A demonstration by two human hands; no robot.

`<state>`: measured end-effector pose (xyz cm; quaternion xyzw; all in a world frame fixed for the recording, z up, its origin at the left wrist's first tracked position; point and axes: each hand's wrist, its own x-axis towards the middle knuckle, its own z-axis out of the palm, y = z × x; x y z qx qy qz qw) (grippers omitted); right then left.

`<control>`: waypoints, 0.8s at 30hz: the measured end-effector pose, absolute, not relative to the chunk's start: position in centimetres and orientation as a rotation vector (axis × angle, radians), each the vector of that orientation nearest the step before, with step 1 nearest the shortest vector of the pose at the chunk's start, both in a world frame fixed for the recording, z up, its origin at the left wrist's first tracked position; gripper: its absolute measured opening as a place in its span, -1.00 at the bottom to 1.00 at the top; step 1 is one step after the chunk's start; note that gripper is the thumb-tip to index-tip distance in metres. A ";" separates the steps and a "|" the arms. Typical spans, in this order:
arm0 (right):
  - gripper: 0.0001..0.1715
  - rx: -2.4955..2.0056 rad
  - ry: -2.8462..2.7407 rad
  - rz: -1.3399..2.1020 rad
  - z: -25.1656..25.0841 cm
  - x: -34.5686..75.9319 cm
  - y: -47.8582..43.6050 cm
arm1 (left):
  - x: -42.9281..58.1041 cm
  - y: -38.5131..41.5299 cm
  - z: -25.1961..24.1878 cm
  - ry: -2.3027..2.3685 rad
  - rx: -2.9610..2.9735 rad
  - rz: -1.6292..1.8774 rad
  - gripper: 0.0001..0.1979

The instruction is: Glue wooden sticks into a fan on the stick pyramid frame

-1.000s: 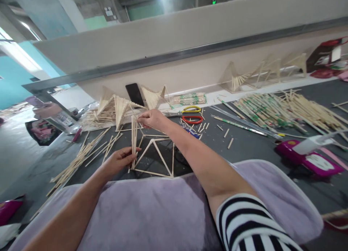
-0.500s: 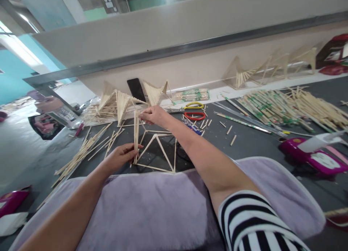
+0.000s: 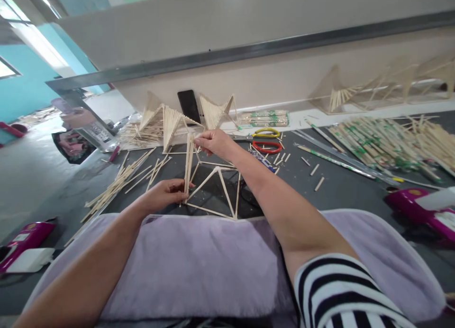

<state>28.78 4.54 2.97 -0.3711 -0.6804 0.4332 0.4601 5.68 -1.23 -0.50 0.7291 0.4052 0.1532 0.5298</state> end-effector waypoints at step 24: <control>-0.69 -0.897 -1.330 1.211 2.7 27.6 4.3 | 6.0 -0.9 -0.8 0.836 1.631 0.387 -0.78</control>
